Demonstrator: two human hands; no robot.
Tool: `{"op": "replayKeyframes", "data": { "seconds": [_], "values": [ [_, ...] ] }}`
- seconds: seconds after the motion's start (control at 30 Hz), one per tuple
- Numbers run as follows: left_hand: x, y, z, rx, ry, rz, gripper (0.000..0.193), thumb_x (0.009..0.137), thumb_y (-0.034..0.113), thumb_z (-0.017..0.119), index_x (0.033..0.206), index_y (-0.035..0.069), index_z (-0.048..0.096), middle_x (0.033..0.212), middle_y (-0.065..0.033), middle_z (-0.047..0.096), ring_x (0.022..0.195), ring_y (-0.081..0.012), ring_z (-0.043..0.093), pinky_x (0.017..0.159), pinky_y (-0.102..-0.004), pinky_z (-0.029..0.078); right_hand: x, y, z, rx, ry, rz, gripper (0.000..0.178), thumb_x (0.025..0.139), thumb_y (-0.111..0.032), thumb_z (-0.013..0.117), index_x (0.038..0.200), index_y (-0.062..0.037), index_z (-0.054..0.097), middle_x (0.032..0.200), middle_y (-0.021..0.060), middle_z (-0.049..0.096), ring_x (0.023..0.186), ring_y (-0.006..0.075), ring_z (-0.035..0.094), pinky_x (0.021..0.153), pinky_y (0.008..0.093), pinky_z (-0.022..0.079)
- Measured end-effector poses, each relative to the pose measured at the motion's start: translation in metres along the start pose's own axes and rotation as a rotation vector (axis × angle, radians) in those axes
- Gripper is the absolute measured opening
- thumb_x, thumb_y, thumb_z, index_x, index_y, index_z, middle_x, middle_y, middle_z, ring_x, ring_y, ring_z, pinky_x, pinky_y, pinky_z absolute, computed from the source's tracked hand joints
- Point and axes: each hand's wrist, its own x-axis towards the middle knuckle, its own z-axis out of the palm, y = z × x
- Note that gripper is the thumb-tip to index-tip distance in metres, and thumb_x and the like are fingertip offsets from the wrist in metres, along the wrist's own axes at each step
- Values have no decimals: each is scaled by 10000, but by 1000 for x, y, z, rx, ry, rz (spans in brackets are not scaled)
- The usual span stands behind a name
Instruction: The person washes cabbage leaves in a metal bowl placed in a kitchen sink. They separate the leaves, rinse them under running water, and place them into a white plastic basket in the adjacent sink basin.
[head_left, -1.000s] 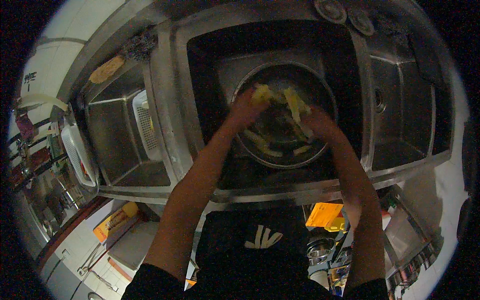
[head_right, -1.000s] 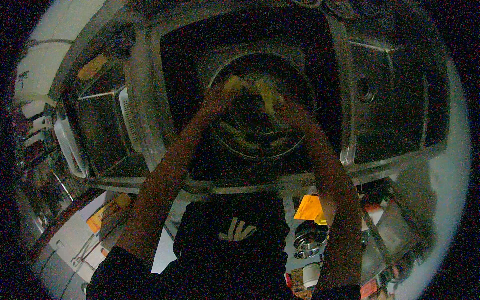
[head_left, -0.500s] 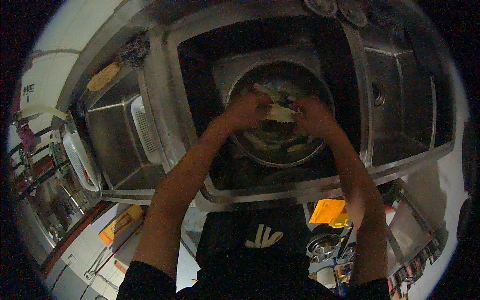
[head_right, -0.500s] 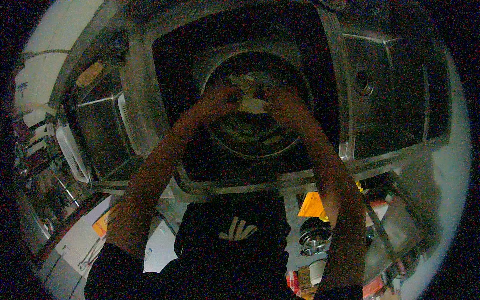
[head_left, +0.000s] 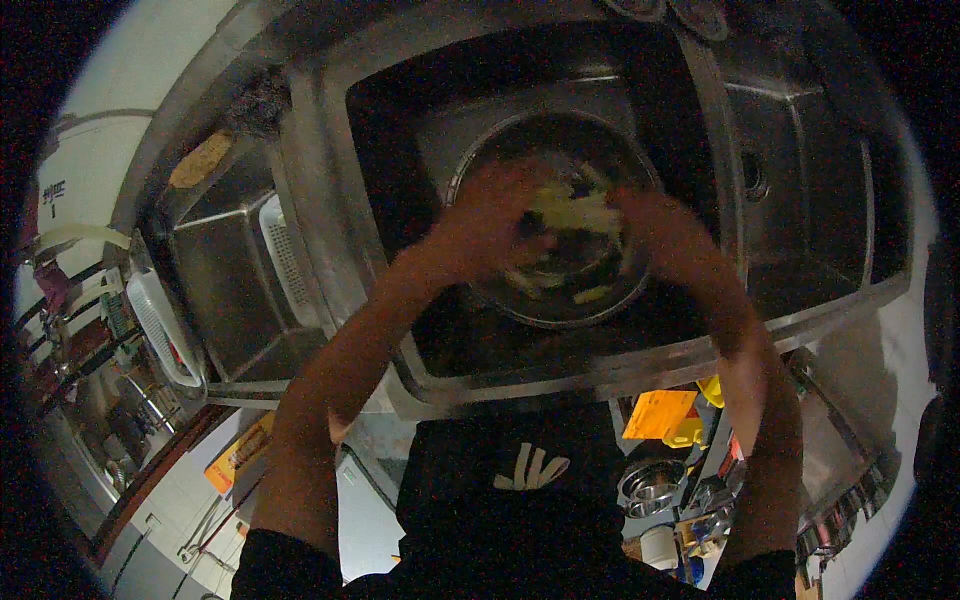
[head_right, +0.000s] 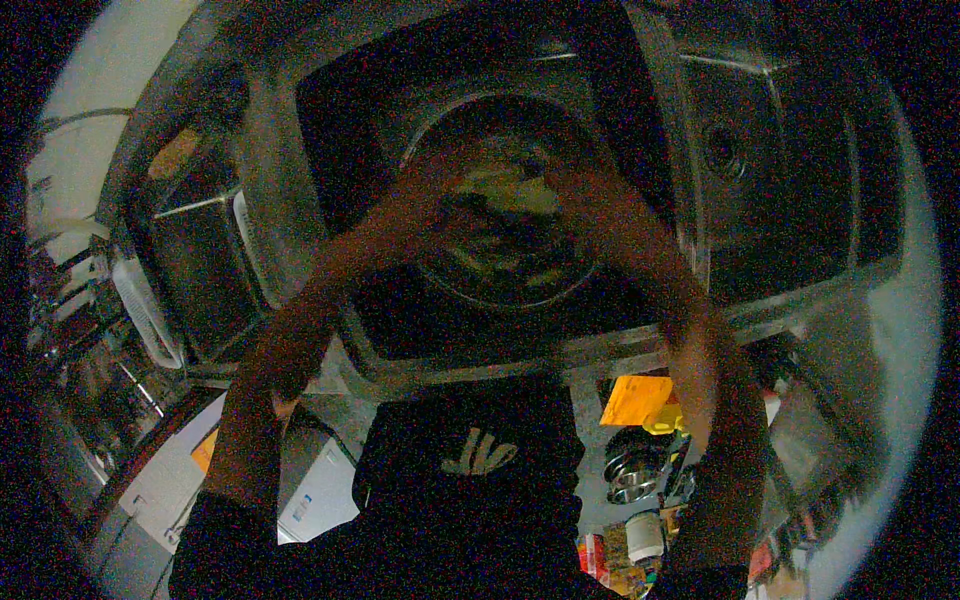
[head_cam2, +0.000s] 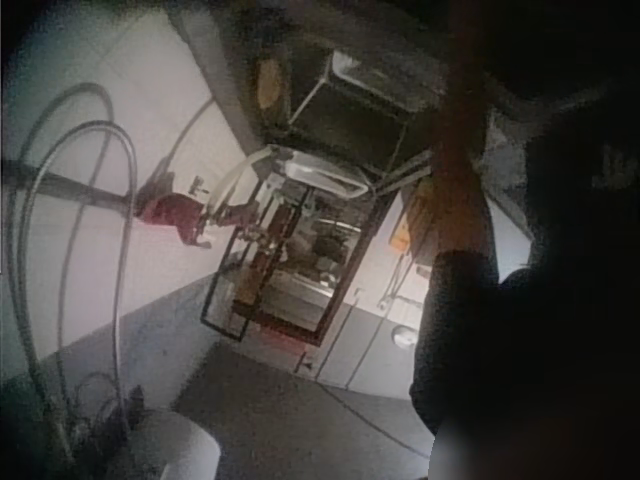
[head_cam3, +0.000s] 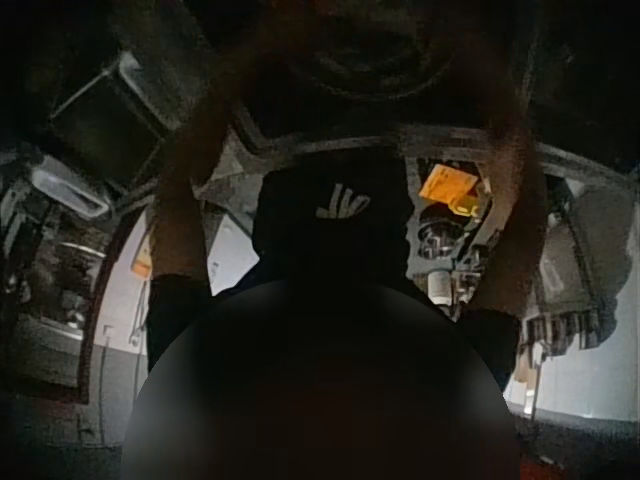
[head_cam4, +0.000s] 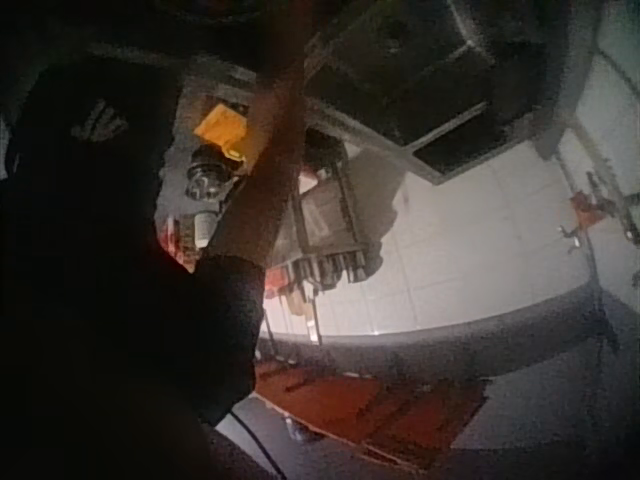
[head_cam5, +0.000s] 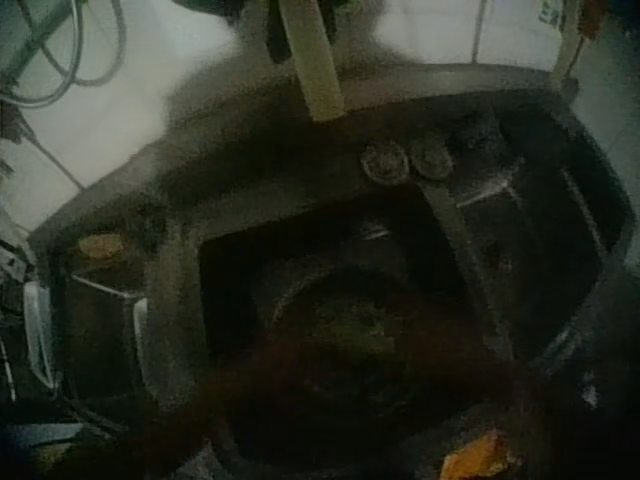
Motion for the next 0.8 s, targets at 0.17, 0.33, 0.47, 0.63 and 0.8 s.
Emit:
{"op": "replayKeyframes", "data": {
  "seconds": [0.17,0.33,0.47,0.63,0.8],
  "values": [
    [4,6,36,-378,-625,-159,519,861,357,736,1236,7,662,1130,-251,710,1049,-421,692,918,-531,545,-20,-50,37,-4,23,-156,290,927,-135,576,1200,-36,587,1155,204,683,1030,405,701,795,511,591],
    [-8,-3,79,-231,-774,-222,368,823,297,740,984,-33,739,929,-269,729,888,-443,720,792,-554,573,-10,-65,68,-1,-128,86,264,943,-162,549,1163,-20,583,1122,203,674,998,390,707,789,507,597],
    [-11,-7,85,-147,-765,-151,299,783,229,713,934,-28,748,890,-255,734,843,-448,723,769,-561,578,-5,-70,67,-32,-181,125,267,945,-163,538,1143,-4,618,1061,218,699,974,395,720,788,504,603],
    [-10,6,71,57,-861,7,288,765,246,698,911,8,768,860,-233,743,802,-429,732,739,-548,584,-9,-68,67,-22,-429,104,239,917,-170,586,1053,-11,702,984,239,731,912,387,746,762,512,604],
    [-19,19,64,-10,-797,134,261,807,275,681,853,36,777,838,-219,744,784,-410,735,729,-536,587,-18,-44,106,172,-395,-63,245,913,-273,667,948,-39,731,893,205,721,825,343,741,687,522,581]
  ]
}}
